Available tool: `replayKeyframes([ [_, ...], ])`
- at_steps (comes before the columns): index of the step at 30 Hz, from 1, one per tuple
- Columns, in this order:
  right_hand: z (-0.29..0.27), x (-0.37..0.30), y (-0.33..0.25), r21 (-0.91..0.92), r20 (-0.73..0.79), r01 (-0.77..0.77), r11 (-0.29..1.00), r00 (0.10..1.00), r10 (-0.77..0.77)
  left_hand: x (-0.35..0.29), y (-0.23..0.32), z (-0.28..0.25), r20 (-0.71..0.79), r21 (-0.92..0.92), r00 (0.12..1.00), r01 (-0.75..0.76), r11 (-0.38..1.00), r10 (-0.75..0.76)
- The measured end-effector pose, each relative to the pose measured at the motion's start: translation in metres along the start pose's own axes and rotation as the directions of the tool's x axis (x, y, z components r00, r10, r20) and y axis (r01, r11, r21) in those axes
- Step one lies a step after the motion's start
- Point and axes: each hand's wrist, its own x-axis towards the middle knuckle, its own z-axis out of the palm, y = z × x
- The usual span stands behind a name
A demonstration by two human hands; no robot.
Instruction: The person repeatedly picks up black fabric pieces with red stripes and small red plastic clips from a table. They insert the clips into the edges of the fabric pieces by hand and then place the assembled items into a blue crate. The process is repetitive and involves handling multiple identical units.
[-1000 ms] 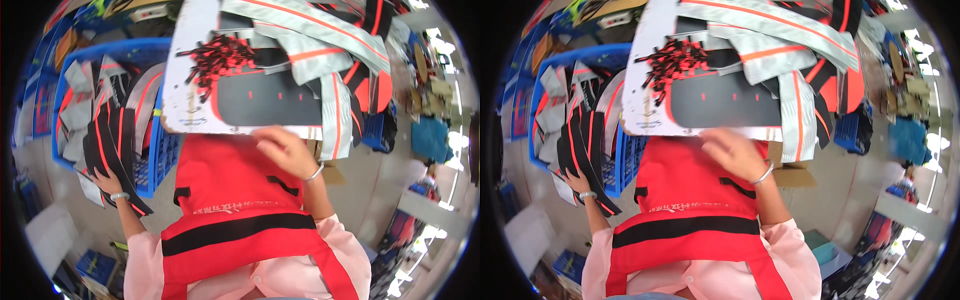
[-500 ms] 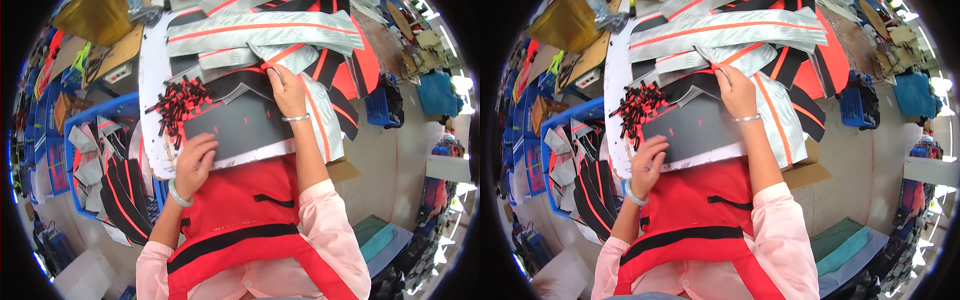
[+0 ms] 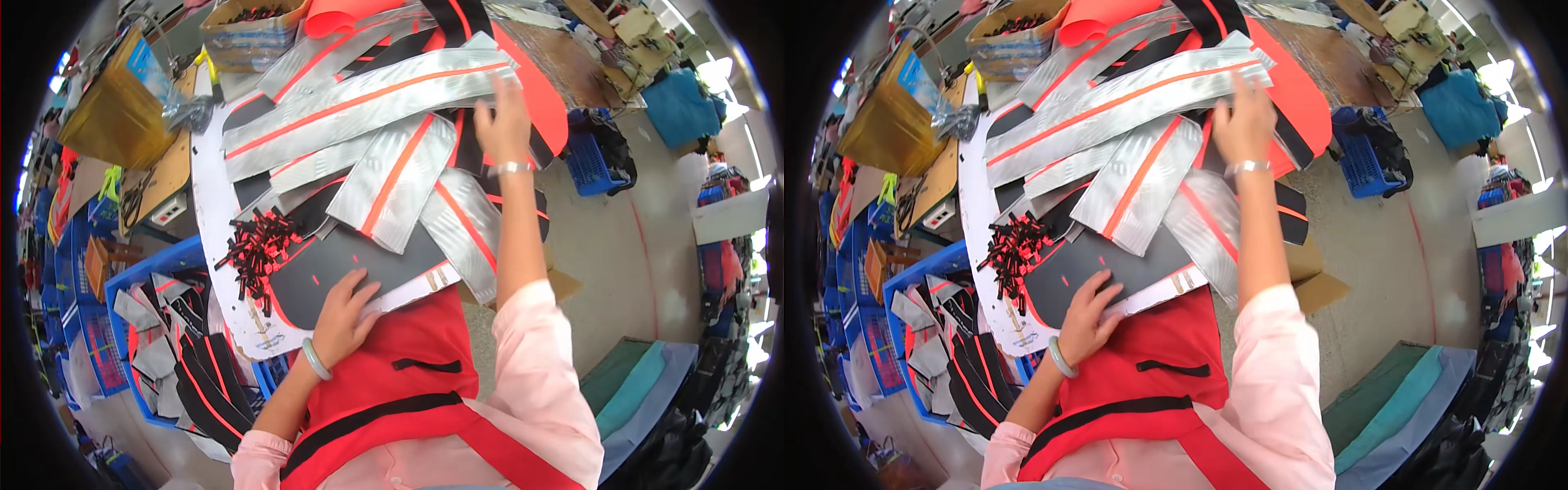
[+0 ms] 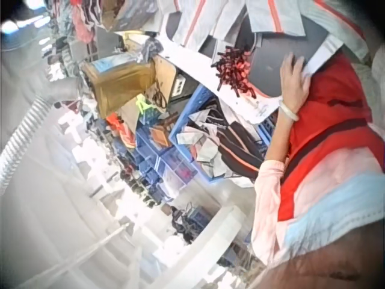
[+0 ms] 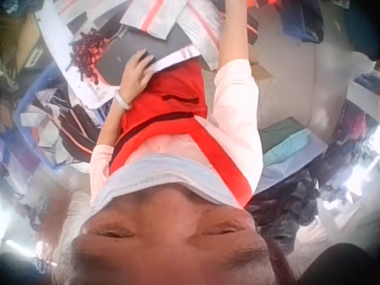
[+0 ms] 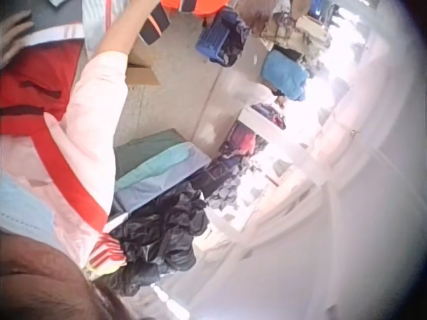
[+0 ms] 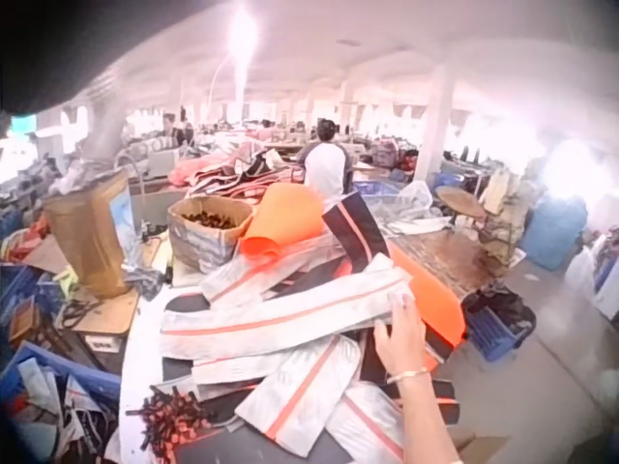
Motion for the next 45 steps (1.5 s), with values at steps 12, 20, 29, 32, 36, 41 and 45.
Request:
replayKeyframes([
  [12, -0.027, -0.003, 0.051, -0.016, 0.425, -0.49, 0.871, 0.785, 0.45, -0.011, -0.015, 0.026, -0.022, 0.235, 0.988, -0.141, 0.962, 0.15],
  [20, -0.15, -0.203, 0.035, -0.295, 0.571, -0.574, 0.764, 0.535, 0.622, 0.041, 0.008, 0.018, -0.134, 0.386, 0.958, -0.183, 0.904, 0.252],
  [29, -0.236, -0.244, 0.035, -0.032, 0.936, -0.968, 0.251, 0.059, 0.348, 0.11, -0.038, 0.044, 0.037, 0.628, 0.971, -0.205, 0.751, 0.235],
  [32, -0.297, -0.302, 0.079, -0.223, 0.898, -0.957, 0.187, -0.127, 0.42, 0.108, -0.04, 0.048, 0.02, 0.602, 0.972, -0.199, 0.773, 0.235],
  [36, -0.392, -0.436, 0.143, -0.881, 0.464, -0.348, 0.321, -0.766, 0.445, 0.108, -0.042, 0.052, 0.016, 0.557, 0.974, -0.197, 0.807, 0.227],
  [41, -0.4, -0.368, 0.084, -0.701, 0.709, -0.667, 0.254, -0.613, 0.348, 0.094, 0.003, 0.042, 0.115, 0.269, 0.944, -0.331, 0.905, 0.311],
  [45, -0.314, -0.25, 0.01, -0.116, 0.949, -0.992, 0.056, -0.094, 0.3, 0.047, 0.065, 0.062, 0.352, -0.478, 0.787, -0.314, 0.82, 0.507],
])
